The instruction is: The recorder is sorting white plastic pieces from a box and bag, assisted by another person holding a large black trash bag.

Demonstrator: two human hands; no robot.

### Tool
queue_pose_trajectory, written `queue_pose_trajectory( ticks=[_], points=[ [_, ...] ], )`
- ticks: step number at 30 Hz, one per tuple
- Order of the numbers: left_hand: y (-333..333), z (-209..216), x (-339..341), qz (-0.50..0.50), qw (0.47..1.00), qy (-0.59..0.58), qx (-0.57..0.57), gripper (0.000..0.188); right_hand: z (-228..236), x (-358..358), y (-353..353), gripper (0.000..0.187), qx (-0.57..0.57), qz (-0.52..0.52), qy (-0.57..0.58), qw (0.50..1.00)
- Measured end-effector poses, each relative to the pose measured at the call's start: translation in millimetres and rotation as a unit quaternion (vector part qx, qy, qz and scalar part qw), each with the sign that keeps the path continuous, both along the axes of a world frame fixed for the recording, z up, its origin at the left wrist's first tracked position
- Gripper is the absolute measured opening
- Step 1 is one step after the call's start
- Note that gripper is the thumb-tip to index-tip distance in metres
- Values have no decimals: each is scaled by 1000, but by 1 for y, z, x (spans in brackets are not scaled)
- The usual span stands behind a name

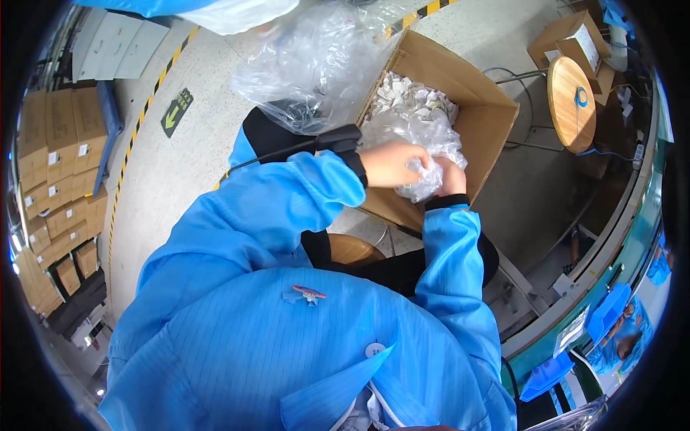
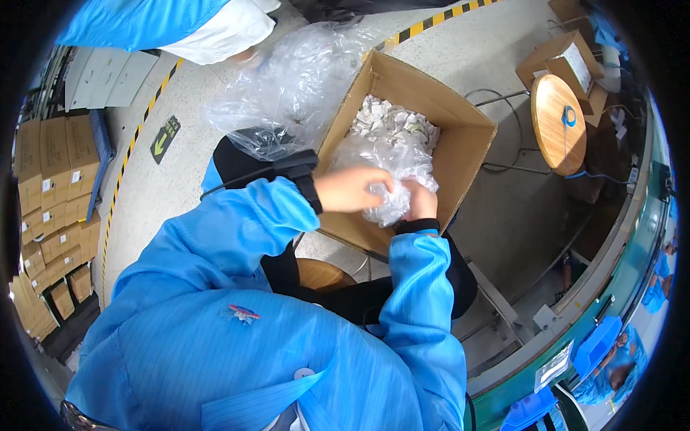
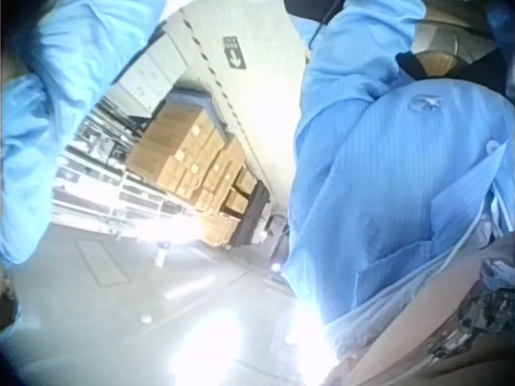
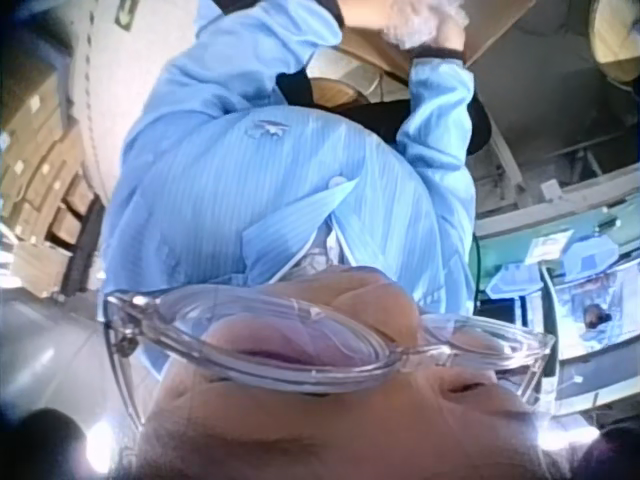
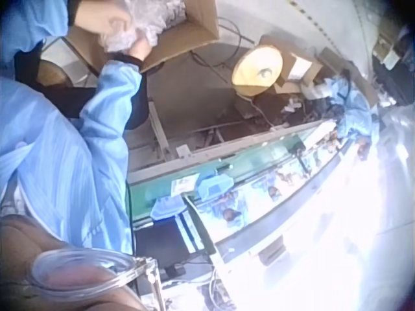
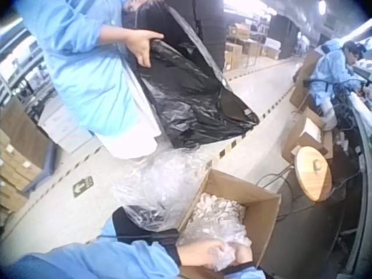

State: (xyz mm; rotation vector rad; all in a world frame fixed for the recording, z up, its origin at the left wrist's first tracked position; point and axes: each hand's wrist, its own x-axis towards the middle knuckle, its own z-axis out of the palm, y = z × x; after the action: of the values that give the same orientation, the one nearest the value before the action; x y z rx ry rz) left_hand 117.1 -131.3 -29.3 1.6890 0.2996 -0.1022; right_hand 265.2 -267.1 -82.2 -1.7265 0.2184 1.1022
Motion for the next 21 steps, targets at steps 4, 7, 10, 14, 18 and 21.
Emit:
queue_pose_trajectory(
  ticks=[4,7,10,14,18,21],
  points=[
    [61,40,-15,235,970,50,24,13,-3,8,-3,20,57,-83,-205,973],
    [117,43,-40,329,944,-8,29,10,33,33,-9,21,54,-4,-386,921],
    [158,58,-58,352,889,130,264,24,85,42,3,10,36,5,-536,844],
    [186,10,-90,325,698,234,594,42,90,63,5,8,-51,81,-565,820],
    [210,-23,-108,172,778,399,454,39,122,58,32,22,96,-53,-379,919],
    [225,-39,-121,450,829,193,271,27,145,53,57,30,167,57,-331,927]
  ],
)
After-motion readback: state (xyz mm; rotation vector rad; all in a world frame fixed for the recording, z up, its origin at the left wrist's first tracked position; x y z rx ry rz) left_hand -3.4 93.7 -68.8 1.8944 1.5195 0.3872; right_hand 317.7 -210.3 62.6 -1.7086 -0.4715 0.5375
